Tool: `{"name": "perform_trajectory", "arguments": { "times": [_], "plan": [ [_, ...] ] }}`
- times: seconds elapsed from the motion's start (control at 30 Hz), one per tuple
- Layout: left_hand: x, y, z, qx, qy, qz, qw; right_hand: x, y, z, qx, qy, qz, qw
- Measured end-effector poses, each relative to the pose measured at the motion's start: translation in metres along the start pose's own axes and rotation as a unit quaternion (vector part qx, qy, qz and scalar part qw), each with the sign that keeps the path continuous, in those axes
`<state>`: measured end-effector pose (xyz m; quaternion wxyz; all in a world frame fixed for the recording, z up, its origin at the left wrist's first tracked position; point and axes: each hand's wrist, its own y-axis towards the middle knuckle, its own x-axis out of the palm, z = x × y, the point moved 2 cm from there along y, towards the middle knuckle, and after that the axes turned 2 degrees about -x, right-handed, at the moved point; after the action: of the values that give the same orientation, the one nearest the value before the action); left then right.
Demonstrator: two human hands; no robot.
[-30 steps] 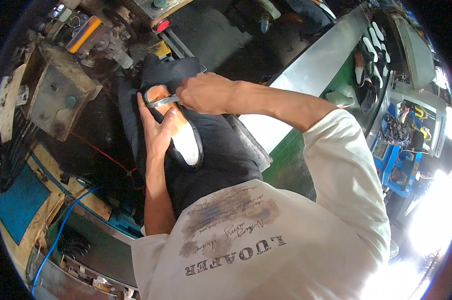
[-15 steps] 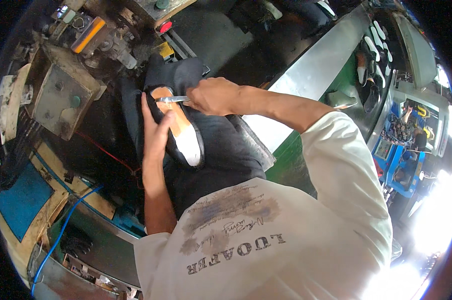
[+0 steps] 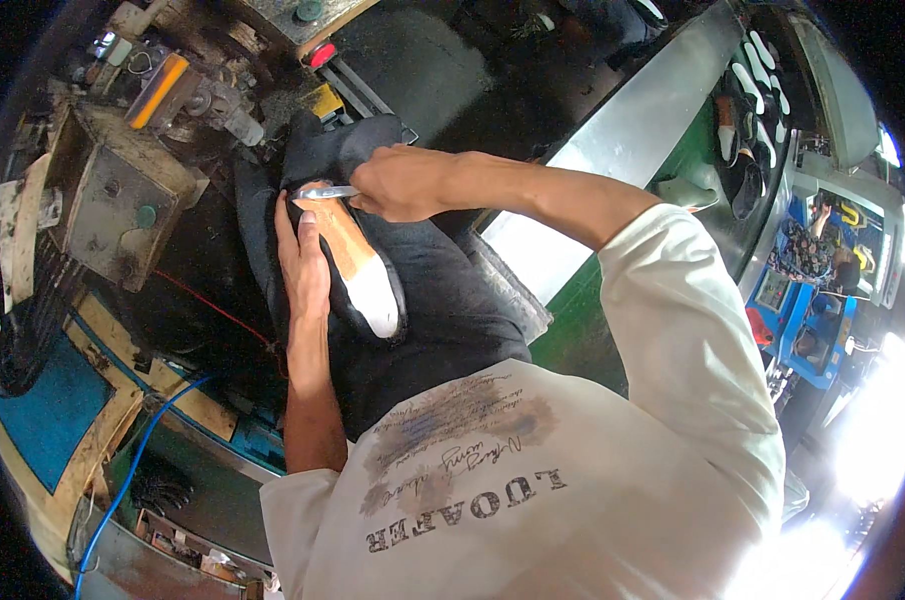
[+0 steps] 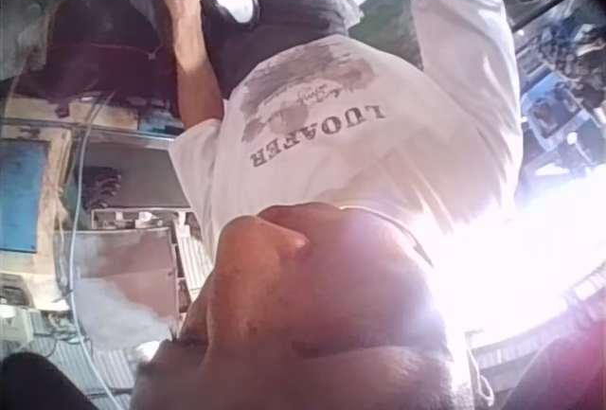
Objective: The person smooths the edges of shoe uppers on lasts using a metal hand tool, presses the shoes in a machine, and places them onto a conveyor belt.
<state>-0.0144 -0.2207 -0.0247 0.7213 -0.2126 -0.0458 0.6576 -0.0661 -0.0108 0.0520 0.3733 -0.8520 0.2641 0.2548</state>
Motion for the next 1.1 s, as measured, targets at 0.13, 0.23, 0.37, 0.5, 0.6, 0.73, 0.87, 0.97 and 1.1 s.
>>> {"name": "perform_trajectory", "arguments": {
  "times": [0.13,0.23,0.37,0.5,0.6,0.73,0.87,0.97,1.1],
  "plan": [
    [0.004,0.003,-0.011,0.015,0.058,0.005,0.998,0.016,0.006,0.011,-0.039,-0.065,0.066,0.995],
    [0.002,0.005,-0.012,-0.001,0.063,0.003,0.998,0.026,0.004,0.012,-0.043,-0.081,0.095,0.991],
    [-0.003,0.008,-0.023,0.036,0.088,-0.005,0.995,0.032,-0.001,0.008,-0.015,-0.048,0.116,0.992],
    [-0.010,0.004,-0.016,-0.031,-0.133,-0.085,0.987,0.028,-0.011,-0.009,0.031,0.005,0.067,0.997],
    [-0.017,0.005,-0.005,-0.136,-0.300,-0.129,0.935,0.027,-0.012,-0.015,0.027,0.019,0.071,0.997],
    [-0.017,0.016,-0.011,-0.150,-0.358,-0.119,0.914,0.024,-0.007,-0.004,0.025,0.045,0.049,0.997],
    [-0.014,0.018,-0.011,-0.121,-0.253,-0.069,0.957,0.022,-0.002,-0.005,0.004,0.078,0.034,0.996],
    [-0.003,0.013,0.004,-0.121,-0.176,-0.031,0.976,0.030,-0.004,0.010,-0.033,0.076,0.055,0.995],
    [-0.004,0.017,-0.008,-0.072,-0.085,0.000,0.994,0.018,-0.011,0.016,-0.006,0.102,0.031,0.994]
  ]
}}
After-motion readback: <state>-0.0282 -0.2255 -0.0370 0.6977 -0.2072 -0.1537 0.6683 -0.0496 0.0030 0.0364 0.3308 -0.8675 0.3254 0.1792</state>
